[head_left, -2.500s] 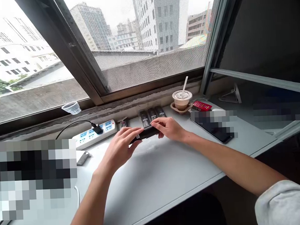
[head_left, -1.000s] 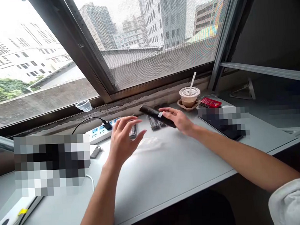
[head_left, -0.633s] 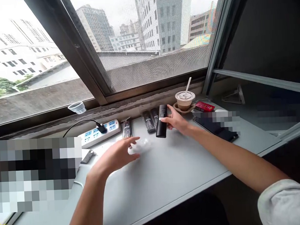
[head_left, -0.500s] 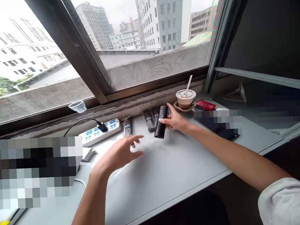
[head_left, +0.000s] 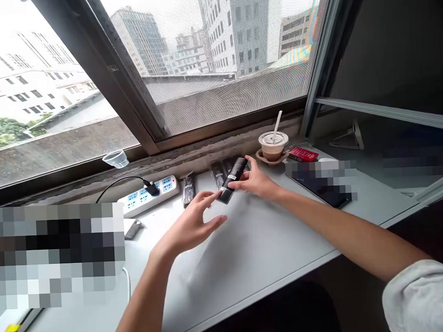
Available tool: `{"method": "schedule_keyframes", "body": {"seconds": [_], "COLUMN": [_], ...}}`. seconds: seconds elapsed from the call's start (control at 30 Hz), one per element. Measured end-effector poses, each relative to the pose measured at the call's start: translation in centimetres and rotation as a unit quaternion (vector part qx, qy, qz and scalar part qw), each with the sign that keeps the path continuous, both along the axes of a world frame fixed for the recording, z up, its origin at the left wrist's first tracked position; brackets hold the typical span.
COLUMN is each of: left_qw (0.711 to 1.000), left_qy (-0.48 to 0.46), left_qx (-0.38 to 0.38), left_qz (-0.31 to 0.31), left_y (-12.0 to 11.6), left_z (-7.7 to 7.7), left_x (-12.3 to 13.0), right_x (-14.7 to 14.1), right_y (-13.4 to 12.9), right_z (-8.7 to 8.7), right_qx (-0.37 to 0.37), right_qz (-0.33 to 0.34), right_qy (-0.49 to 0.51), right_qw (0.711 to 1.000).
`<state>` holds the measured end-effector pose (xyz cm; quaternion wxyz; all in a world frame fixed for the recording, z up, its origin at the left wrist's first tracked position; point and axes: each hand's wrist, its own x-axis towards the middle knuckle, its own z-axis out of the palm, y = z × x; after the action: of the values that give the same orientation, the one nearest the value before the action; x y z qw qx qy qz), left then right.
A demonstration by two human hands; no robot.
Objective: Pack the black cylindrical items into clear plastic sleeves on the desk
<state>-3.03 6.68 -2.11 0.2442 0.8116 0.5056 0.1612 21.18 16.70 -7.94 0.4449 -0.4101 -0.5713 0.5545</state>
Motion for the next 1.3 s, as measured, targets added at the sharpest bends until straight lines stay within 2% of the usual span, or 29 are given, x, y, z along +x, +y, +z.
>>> {"method": "schedule_keyframes", "body": {"seconds": [0.13,0.33,0.43,0.53,0.63,0.8,0.97,1.03,1.17,1.3], "left_qw": [0.999,0.972,0.957,0.937,0.92,0.902,0.905,0.903,0.882,0.88], "left_qy": [-0.044,-0.173,-0.201,-0.246,-0.287,-0.333,-0.337,-0.345,-0.389,-0.402], "left_qx": [-0.001,-0.047,-0.112,-0.168,-0.193,-0.174,-0.156,-0.159,-0.185,-0.183], "left_qz": [0.009,0.15,0.179,0.183,0.184,0.213,0.209,0.202,0.188,0.175], "left_y": [0.2,1.6,2.2,2.5,2.6,2.7,2.3,2.1,2.0,2.2], "left_z": [0.2,-0.4,-1.1,-1.5,-1.8,-1.9,-1.8,-1.8,-2.2,-2.8], "left_x": [0.5,0.6,0.4,0.3,0.4,0.9,2.0,2.4,2.6,2.5], "right_x": [0.0,-0.1,-0.3,-0.4,-0.5,-0.6,-0.4,-0.3,0.0,0.1], "right_y": [-0.3,-1.0,-1.5,-1.6,-1.5,-1.9,-2.7,-2.6,-2.1,-1.6], "right_z": [0.1,0.8,1.0,0.9,0.7,0.9,1.5,1.6,1.3,1.0], "right_qx": [0.022,0.033,0.042,0.057,0.064,0.066,0.113,0.116,0.094,0.114], "right_qz": [0.039,0.094,0.117,0.138,0.152,0.144,0.235,0.231,0.204,0.187], "right_qy": [0.026,0.032,0.031,0.034,0.043,-0.007,-0.101,-0.122,-0.151,-0.133], "right_qw": [0.999,0.995,0.992,0.988,0.985,0.987,0.96,0.958,0.963,0.966]}}
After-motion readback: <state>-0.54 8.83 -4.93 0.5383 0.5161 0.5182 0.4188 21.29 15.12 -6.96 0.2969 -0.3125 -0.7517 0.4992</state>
